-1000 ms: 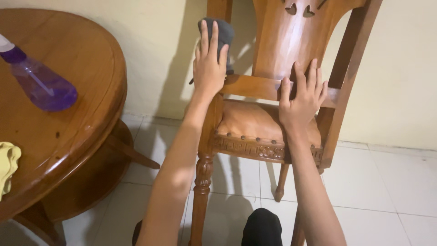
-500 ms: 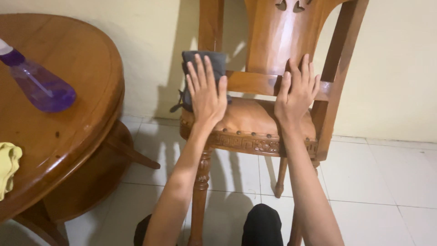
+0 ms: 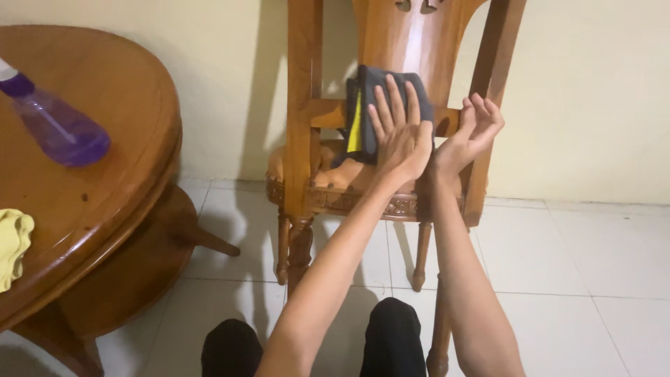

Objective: The person wipes the backrest and seat of a wooden chair with a dark cloth, then sprays cleaner on the legs and wipes them with a yellow cloth. The person continues to wipe the legs and seat with both cloths.

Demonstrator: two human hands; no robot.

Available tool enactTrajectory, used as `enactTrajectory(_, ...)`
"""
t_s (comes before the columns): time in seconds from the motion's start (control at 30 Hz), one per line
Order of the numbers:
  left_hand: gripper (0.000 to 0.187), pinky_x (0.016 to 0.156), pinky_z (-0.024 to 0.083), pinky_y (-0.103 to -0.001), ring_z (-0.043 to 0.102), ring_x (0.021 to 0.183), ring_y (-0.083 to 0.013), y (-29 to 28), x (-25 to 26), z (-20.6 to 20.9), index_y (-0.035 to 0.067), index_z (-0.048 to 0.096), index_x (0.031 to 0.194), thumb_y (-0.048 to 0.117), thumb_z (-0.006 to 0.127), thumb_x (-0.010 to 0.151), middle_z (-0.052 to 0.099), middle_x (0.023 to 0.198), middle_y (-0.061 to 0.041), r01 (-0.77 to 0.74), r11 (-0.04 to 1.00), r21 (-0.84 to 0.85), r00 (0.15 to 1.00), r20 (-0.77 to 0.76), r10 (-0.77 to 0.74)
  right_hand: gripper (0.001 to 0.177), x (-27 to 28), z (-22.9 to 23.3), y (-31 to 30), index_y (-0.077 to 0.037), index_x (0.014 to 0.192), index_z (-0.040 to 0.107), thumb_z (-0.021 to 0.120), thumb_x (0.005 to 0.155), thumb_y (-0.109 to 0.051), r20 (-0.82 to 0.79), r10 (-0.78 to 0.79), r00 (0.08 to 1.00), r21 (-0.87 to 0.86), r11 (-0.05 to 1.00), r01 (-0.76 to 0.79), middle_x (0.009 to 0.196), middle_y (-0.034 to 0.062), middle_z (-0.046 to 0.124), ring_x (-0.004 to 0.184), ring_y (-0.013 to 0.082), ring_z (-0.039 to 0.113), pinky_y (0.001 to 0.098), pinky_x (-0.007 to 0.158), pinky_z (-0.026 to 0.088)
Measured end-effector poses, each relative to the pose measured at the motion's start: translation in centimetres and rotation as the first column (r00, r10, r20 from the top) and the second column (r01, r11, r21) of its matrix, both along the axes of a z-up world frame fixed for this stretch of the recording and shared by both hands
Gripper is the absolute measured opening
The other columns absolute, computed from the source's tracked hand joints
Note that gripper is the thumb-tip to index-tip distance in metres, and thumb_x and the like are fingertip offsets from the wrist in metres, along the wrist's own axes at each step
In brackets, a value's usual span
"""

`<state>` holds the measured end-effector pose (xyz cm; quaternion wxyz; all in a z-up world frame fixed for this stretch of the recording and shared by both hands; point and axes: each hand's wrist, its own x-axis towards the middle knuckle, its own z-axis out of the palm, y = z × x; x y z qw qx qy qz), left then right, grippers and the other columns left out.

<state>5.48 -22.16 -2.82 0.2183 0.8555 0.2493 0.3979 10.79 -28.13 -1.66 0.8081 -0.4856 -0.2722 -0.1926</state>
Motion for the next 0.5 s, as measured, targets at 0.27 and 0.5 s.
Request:
enactTrajectory(0.27,0.073,0.132,-0.011,-0.051,-0.005,0.166,-0.0353,2.9,-1.5,1.7,0.004,-0.003,0.164,0.028,0.032,0.104,-0.01,0.176,-0.018,0.631,0.722,-0.284,0.64,0.717,-0.278,0.057,-4.0,0.8,2.2,-0.005,0.163,0.038,0.047,0.111,-0.026,0.593,0.008,0.805,-0.655,0.586,0.477,0.168,0.0224,0.031,0.155,0.0445,0.027,0.0595,0.125,0.018)
enactTrajectory(0.5,0.05,0.122,0.034,-0.049,0.05,0.139,-0.0325,6.3,-7.7,3.5,0.006,0.049,0.146,0.017,0.054,0.097,0.054,0.146,-0.016,-0.016,0.998,0.054,0.891,0.455,-0.01,0.054,-3.7,1.5,0.0,-0.021,0.16,0.04,0.042,0.109,-0.039,0.511,-0.072,0.857,-0.775,0.393,0.495,0.169,0.016,0.022,0.157,0.0398,0.019,0.0612,0.125,0.01)
